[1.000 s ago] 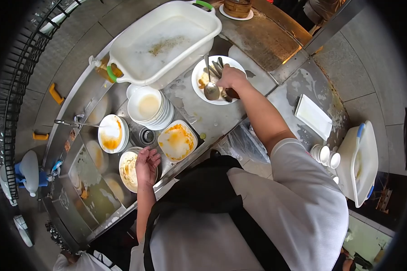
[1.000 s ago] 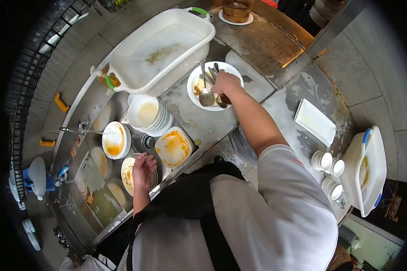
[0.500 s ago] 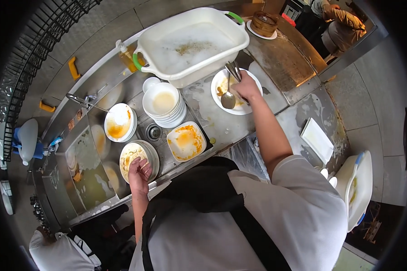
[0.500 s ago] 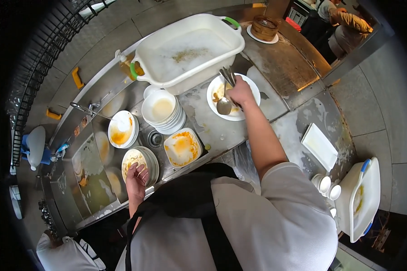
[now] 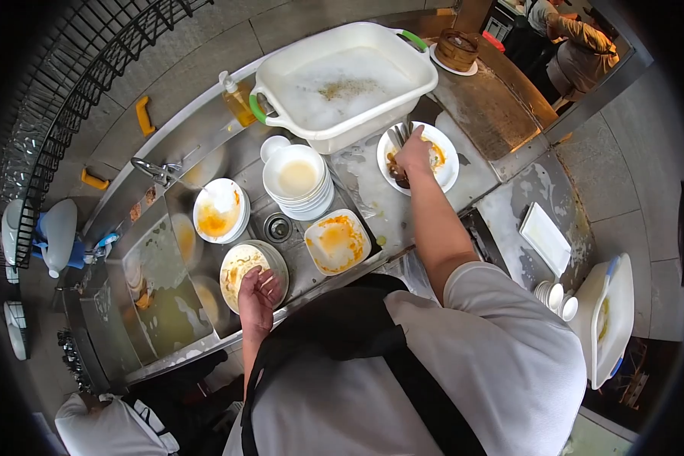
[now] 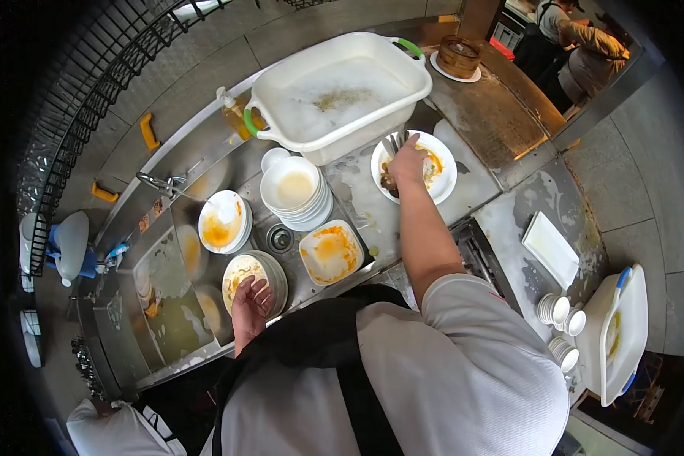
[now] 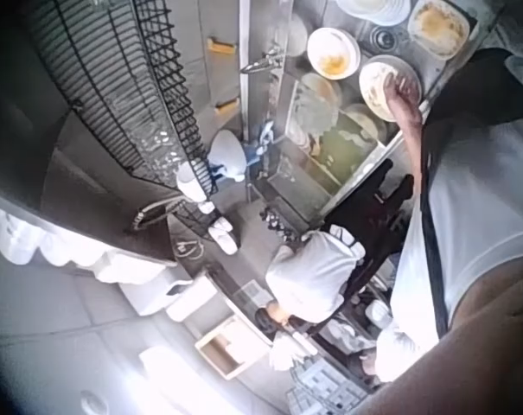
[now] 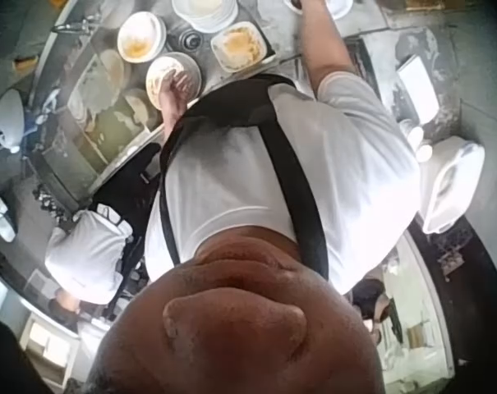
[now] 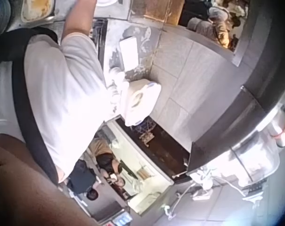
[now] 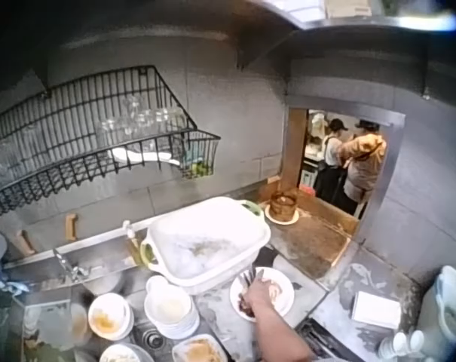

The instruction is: Washing and rinsing various dishes, bowls, and steamer baskets in a restaurant sink.

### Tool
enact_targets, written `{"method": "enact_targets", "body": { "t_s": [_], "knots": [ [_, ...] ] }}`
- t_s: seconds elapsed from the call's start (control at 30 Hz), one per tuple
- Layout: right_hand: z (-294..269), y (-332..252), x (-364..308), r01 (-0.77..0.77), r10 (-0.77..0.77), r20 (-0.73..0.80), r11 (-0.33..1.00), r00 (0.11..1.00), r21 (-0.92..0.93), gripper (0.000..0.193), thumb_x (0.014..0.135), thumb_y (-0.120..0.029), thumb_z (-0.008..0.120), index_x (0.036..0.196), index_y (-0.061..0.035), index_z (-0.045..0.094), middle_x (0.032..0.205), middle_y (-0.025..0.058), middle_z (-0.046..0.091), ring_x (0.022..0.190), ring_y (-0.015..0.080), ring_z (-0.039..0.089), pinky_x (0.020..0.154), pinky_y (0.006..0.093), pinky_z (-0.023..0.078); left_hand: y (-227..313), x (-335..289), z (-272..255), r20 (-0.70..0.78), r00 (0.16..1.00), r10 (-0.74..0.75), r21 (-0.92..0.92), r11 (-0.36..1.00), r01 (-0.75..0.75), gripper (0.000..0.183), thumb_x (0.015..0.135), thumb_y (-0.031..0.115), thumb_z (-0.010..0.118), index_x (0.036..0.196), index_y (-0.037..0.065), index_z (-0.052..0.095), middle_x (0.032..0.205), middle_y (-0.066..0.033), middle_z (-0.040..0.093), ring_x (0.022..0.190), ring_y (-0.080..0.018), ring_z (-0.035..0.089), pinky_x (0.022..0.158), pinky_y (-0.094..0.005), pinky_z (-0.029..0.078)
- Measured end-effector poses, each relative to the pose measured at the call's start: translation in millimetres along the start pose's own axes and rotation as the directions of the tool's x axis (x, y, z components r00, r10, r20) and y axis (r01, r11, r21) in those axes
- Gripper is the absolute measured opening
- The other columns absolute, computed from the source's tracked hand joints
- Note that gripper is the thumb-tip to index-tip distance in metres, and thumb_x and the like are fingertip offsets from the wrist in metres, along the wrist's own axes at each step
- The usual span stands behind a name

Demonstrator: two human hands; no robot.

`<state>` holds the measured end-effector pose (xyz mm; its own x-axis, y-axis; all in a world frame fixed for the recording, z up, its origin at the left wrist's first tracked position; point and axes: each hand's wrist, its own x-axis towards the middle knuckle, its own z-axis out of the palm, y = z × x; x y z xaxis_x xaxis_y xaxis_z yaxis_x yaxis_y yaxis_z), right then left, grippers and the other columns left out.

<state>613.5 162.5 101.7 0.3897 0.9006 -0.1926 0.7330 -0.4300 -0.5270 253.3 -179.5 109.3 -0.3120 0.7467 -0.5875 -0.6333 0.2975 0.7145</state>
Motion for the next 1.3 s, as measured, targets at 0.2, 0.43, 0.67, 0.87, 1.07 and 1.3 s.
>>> {"method": "enact_targets", "body": {
  "t_s": [0.2, 0.43, 0.67, 0.87, 1.07, 1.3],
  "knots": [
    [5.3, 11.9, 26.9, 0.138, -0.136, 0.031, 0.985, 0.99, -0.105, 0.067, 0.086, -0.009, 0.062, 0.145, 0.0078, 0.037, 0.115, 0.0336, 0.068, 0.112, 0.0437, 0.067, 0.1, 0.0471, 0.053, 12.8, 0.7, 19.3, 0.11, 0.993, -0.035, 0.037, 0.999, 0.031, 0.026, 0.101, 0.028, 0.059, 0.12, 0.011, 0.061, 0.105, -0.0093, 0.071, 0.089, -0.02, 0.068, 0.08, -0.032, 0.053],
    [-60.7, -15.5, -72.2, 0.505, -0.432, 0.311, 0.838, 0.846, -0.208, 0.036, 0.087, -0.015, 0.06, 0.118, 0.0033, 0.067, 0.108, 0.0256, 0.072, 0.105, 0.0411, 0.07, 0.092, 0.0479, 0.055, 19.8, 2.1, 75.4, 0.57, 0.681, 0.46, 0.614, 0.313, -0.725, 0.034, 0.095, 0.02, 0.066, 0.126, 0.006, 0.063, 0.112, -0.0115, 0.07, 0.098, -0.0275, 0.068, 0.086, -0.0361, 0.054],
    [-57.8, -84.2, -196.9, 0.959, -0.661, 0.736, -0.085, 0.149, -0.27, 0.016, 0.081, -0.019, 0.068, 0.089, -0.0109, 0.079, 0.091, 0.0136, 0.076, 0.095, 0.0329, 0.072, 0.099, 0.0505, 0.05, 29.8, 28.7, 186.1, 0.635, 0.77, 0.063, 0.772, -0.049, -0.633, 0.063, 0.081, 0.03, 0.076, 0.134, 0.002, 0.057, 0.12, -0.0247, 0.067, 0.112, -0.0424, 0.065, 0.097, -0.0484, 0.052],
    [-37.1, -140.3, -252.2, 0.871, -0.9, 0.387, -0.346, -0.202, -0.35, 0.025, 0.084, -0.015, 0.06, 0.102, -0.0059, 0.075, 0.115, 0.0103, 0.067, 0.131, 0.031, 0.053, 0.121, 0.0656, 0.021, 30.4, 82.3, 110.4, 0.732, 0.626, 0.268, 0.608, 0.157, -0.778, 0.045, 0.084, 0.024, 0.073, 0.123, 0.003, 0.063, 0.11, -0.0223, 0.072, 0.101, -0.0401, 0.069, 0.087, -0.0453, 0.055],
    [104.1, -172.6, -269.8, 0.528, -0.763, 0.214, 0.592, 0.61, 0.609, 0.037, 0.09, -0.022, 0.076, 0.121, -0.0054, 0.065, 0.119, 0.0102, 0.063, 0.116, 0.0228, 0.06, 0.101, 0.0458, 0.051, 90.0, 112.3, 31.5, 0.106, 0.941, 0.322, 0.476, 0.814, -0.333, 0.038, 0.083, 0.021, 0.073, 0.109, -0.006, 0.066, 0.08, -0.0192, 0.072, 0.071, -0.0268, 0.072, 0.067, -0.0392, 0.057],
    [274.3, -281.4, -256.2, -0.471, -0.505, 0.844, 0.71, 0.178, 0.524, 0.035, 0.097, -0.034, 0.072, 0.116, -0.0057, 0.065, 0.093, 0.0101, 0.068, 0.078, 0.0223, 0.067, 0.066, 0.0405, 0.055, 126.0, 158.2, -59.4, 0.197, 0.947, 0.254, 0.662, 0.678, -0.319, 0.067, 0.085, 0.038, 0.067, 0.138, -0.001, 0.054, 0.118, -0.0263, 0.067, 0.124, -0.0347, 0.061, 0.104, -0.0406, 0.046]
  ]
}}
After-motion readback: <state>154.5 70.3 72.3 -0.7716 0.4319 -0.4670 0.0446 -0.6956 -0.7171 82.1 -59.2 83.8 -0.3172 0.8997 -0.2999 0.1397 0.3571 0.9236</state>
